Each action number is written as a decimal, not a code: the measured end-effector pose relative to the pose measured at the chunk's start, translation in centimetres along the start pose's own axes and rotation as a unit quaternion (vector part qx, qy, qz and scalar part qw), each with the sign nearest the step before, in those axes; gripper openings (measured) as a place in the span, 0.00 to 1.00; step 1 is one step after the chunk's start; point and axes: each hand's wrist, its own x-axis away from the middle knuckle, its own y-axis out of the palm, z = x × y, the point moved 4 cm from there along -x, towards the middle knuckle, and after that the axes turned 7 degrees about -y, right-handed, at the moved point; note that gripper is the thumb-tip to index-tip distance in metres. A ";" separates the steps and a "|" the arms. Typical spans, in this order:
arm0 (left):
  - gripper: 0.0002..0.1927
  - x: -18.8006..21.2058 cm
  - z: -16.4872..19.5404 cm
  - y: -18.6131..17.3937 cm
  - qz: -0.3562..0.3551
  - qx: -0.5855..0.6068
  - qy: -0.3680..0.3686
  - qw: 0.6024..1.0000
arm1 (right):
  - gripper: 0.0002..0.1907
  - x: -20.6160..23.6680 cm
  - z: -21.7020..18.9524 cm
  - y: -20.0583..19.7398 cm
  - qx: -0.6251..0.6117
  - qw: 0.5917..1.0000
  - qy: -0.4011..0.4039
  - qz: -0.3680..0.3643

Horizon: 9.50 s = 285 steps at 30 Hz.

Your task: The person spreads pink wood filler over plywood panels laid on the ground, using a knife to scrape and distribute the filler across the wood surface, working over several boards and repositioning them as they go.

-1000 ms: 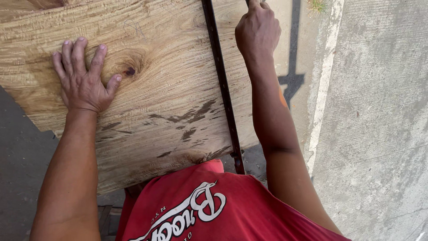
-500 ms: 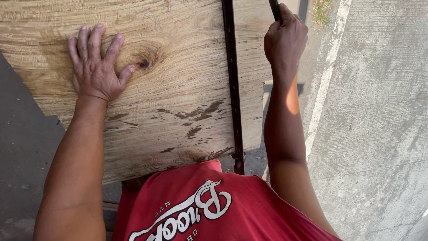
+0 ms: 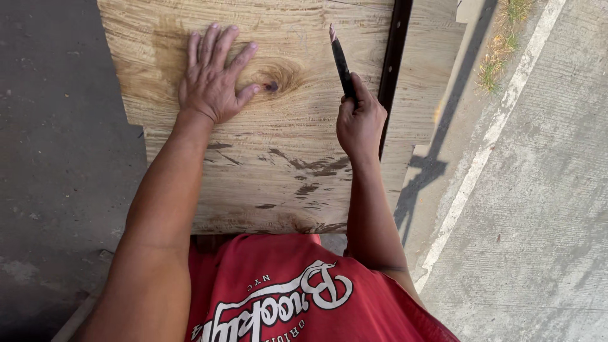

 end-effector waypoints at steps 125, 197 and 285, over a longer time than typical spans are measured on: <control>0.75 -12.3 -7.0 -10.2 -0.292 -0.264 0.180 0.901 | 0.13 -2.5 2.2 1.8 0.262 0.916 0.174 0.248; 0.76 -12.7 -7.8 -9.3 -0.293 -0.254 0.174 0.905 | 0.15 -1.6 -5.6 12.4 0.099 0.942 0.229 0.225; 0.75 -12.4 -7.2 -10.0 -0.288 -0.239 0.163 0.913 | 0.17 -3.5 -7.7 12.2 0.135 0.968 0.184 0.101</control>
